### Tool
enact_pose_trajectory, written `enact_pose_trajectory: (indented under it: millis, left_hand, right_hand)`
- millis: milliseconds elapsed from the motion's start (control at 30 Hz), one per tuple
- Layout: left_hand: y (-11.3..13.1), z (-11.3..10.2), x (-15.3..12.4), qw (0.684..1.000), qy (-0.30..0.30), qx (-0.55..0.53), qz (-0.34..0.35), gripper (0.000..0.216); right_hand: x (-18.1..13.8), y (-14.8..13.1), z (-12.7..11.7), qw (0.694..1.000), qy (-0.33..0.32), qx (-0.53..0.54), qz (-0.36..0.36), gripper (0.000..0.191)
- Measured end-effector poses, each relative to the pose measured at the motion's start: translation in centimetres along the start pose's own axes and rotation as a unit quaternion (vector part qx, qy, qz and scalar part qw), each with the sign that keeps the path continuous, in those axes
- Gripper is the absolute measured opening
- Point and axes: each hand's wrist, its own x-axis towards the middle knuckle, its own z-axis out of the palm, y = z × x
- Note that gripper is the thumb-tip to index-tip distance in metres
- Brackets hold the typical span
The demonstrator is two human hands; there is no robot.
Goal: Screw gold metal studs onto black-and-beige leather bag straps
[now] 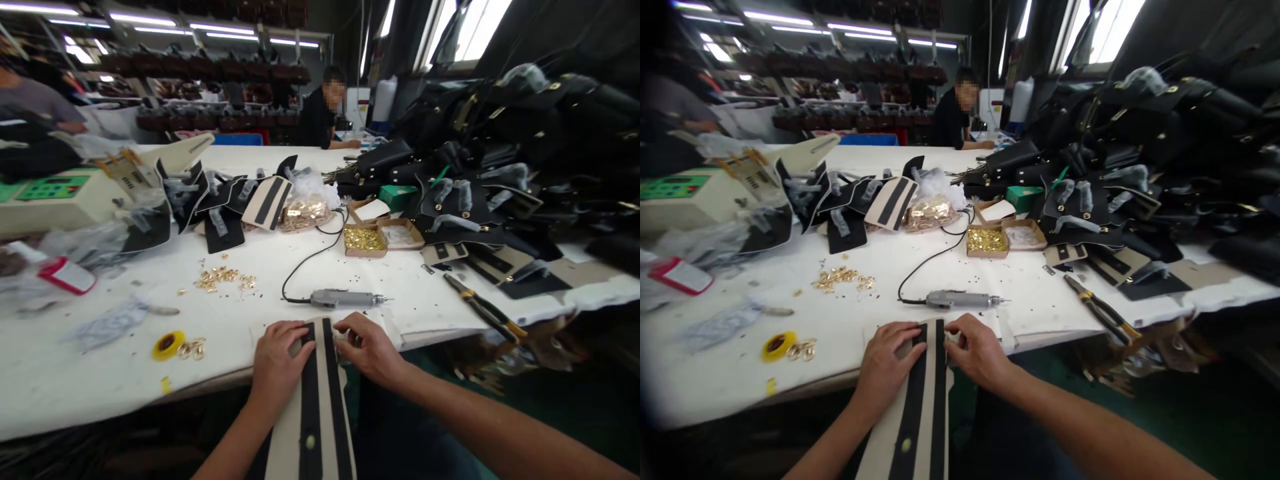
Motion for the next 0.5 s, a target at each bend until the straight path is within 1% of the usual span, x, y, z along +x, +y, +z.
enact_pose_trajectory:
  millis: [100,167,233,300,367,433,500]
  left_hand:
    - [-0.9,0.4,0.1,1.000,0.007,0.001,0.010,0.021]
    - [-1.2,0.6,0.1,1.000,0.012,0.001,0.018,0.022]
    - [-1.4,0.7,0.1,0.999,0.019,0.001,0.025,0.023]
    - [-1.5,0.7,0.1,0.999,0.023,0.001,0.028,0.026]
    - [-1.6,0.8,0.1,0.999,0.025,0.001,0.029,0.028]
    - [-1.7,0.8,0.2,0.999,0.026,0.002,0.033,0.030]
    - [-1.9,0.8,0.3,0.999,0.028,0.007,0.038,0.030]
  right_hand:
    - [-0.7,0.5,-1.7,0.999,0.042,0.011,0.022,0.018]
    - [-0.9,1.4,-3.8,0.995,0.078,0.015,0.056,0.022]
    - [-0.8,2.9,-6.5,0.989,0.111,0.006,0.097,0.027]
    - [-0.5,4.7,-9.4,0.981,0.135,-0.028,0.139,0.032]
    - [0.0,6.6,-12.1,0.971,0.148,-0.084,0.170,0.034]
    - [0.6,8.5,-14.2,0.961,0.150,-0.140,0.186,0.034]
    - [1.2,10.0,-15.8,0.954,0.149,-0.179,0.189,0.034]
